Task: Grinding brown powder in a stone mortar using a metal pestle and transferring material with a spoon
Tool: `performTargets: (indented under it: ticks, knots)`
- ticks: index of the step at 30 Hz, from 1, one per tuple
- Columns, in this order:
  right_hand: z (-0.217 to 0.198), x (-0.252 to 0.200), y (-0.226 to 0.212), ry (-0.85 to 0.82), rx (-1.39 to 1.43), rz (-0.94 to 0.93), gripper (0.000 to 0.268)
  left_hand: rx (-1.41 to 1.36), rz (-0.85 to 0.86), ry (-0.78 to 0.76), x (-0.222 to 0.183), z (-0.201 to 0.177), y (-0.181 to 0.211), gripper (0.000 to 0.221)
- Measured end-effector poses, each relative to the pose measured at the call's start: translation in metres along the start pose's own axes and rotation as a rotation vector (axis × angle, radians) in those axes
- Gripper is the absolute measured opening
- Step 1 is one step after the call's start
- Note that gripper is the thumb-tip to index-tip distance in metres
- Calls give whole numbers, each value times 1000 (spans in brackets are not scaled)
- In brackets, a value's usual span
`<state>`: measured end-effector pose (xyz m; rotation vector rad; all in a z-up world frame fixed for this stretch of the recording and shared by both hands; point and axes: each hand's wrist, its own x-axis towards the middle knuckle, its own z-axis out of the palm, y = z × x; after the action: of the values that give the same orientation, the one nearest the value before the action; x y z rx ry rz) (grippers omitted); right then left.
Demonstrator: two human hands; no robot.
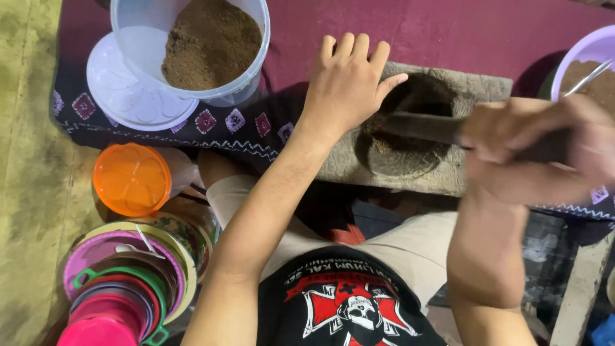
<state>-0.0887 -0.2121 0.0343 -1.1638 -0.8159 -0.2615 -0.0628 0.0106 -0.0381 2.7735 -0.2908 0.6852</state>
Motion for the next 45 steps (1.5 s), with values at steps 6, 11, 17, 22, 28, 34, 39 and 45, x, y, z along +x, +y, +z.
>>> performTargets:
  ticks: [6,11,17,22,28,34,39,45]
  knots:
    - [-24,-12,-33,-336,-371,-155,51,30,15,72,-2,-3,2,49]
    - [35,1,33,83,12,251,39,48,13,108,-5,-11,6,48]
    - [28,-1,24,-5,-3,104,40,42,23,75,-3,0,2,50]
    - [-17,-12,-45,-299,-315,-114,12,56,35,115,-7,-6,5,49]
    - [43,-18,4,84,-29,180,42,76,31,142,-6,-10,4,49]
    - [42,-18,14,138,-34,219,42,66,34,122,-7,-8,6,50]
    - [8,-17,-37,-20,-125,136,37,56,34,94,-9,-7,5,48]
    - [-37,-24,-28,-188,-527,-111,44,105,33,117,-7,-10,5,50]
